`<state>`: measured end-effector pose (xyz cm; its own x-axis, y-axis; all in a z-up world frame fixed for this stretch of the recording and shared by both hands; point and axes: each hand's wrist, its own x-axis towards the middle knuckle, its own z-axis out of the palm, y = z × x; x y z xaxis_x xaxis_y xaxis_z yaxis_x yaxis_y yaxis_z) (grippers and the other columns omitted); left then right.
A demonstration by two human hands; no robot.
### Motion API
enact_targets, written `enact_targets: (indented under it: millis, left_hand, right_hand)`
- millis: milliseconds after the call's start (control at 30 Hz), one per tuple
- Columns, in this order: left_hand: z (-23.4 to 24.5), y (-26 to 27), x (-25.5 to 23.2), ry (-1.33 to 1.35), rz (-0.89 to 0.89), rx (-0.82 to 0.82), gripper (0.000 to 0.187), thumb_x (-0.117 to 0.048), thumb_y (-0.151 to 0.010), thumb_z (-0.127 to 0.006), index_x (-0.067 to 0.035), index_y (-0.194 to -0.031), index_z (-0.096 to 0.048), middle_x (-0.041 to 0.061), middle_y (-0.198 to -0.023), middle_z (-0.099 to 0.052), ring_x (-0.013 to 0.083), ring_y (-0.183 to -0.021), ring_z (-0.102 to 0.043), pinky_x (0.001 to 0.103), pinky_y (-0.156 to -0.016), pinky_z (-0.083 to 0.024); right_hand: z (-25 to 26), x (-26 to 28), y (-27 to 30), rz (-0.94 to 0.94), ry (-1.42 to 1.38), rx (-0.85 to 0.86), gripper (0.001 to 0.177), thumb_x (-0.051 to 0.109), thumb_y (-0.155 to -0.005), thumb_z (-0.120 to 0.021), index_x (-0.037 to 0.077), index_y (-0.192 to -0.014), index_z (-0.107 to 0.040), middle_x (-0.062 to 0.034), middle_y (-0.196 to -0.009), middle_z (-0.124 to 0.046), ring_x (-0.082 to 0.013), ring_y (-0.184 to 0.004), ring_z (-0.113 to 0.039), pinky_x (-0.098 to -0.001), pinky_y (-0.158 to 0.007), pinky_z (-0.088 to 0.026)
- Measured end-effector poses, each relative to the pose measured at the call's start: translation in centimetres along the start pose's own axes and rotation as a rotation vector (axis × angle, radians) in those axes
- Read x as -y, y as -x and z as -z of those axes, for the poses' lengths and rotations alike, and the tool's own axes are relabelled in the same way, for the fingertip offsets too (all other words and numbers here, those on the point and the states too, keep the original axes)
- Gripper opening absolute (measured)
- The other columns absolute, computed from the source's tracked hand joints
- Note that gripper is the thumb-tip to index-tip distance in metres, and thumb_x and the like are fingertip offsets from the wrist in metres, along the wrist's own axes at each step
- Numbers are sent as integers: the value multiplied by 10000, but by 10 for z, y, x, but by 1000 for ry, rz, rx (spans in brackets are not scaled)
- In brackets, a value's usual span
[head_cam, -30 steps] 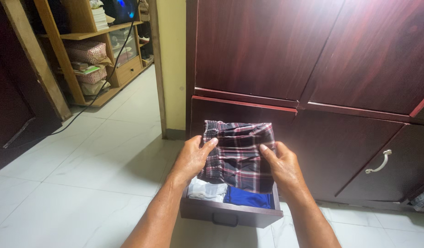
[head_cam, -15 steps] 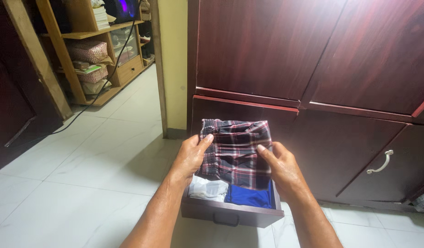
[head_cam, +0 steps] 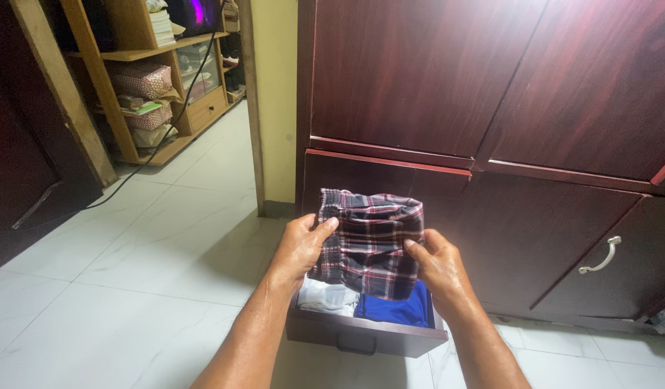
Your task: The person opens a wooden drawer and folds several pieces of clothing, including a teal cloth, a blue shirt, a white cloth, a plaid shirt, and a gray cloth. Each item is folded by hand and placed back into the drawer in an organized manner.
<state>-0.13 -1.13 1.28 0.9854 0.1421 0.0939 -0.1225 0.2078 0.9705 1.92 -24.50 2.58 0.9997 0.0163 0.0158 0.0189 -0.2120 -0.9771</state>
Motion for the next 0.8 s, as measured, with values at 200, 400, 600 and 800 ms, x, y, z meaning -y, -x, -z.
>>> enact_targets:
  millis: [200,400,600,800]
  left_hand:
    - [5,-9,15,-90,-2,-10,230,-127,-969,-593,15,-1117,-698,95,-974,-751,129,-811,-694,310,-706,-578]
    - [2,-7,11,-151,-22,1,237,-102,-959,-598,25,-1147,-664,111,-1049,-743,147,-922,-689,313,-804,-557]
    - [-3,2,-6,-120,-3,162,319,-50,-905,-581,-48,-1217,-648,70,-1103,-720,152,-1026,-667,301,-915,-524]
    - [-3,6,-15,-106,-68,243,447,84,-816,-508,-12,-1246,-581,90,-1161,-695,168,-1093,-658,312,-983,-521]
  right_hand:
    - [-1,-12,-7,-24,12,20,293,165,-972,-593,17,-1210,-678,-184,-1119,-763,-273,-1035,-739,-443,-908,-604]
    - [-1,-16,-11,-44,108,-18,354,185,-963,-588,65,-1288,-659,-138,-1153,-752,-246,-1049,-735,-413,-911,-600]
    - [10,-10,-9,138,-331,262,530,43,-787,-717,91,-1306,-623,-107,-1159,-735,-200,-1063,-713,-385,-959,-555]
    - [21,-16,-12,127,-358,256,246,-15,-861,-703,1,-1098,-638,-120,-1043,-721,-204,-952,-715,-409,-879,-627]
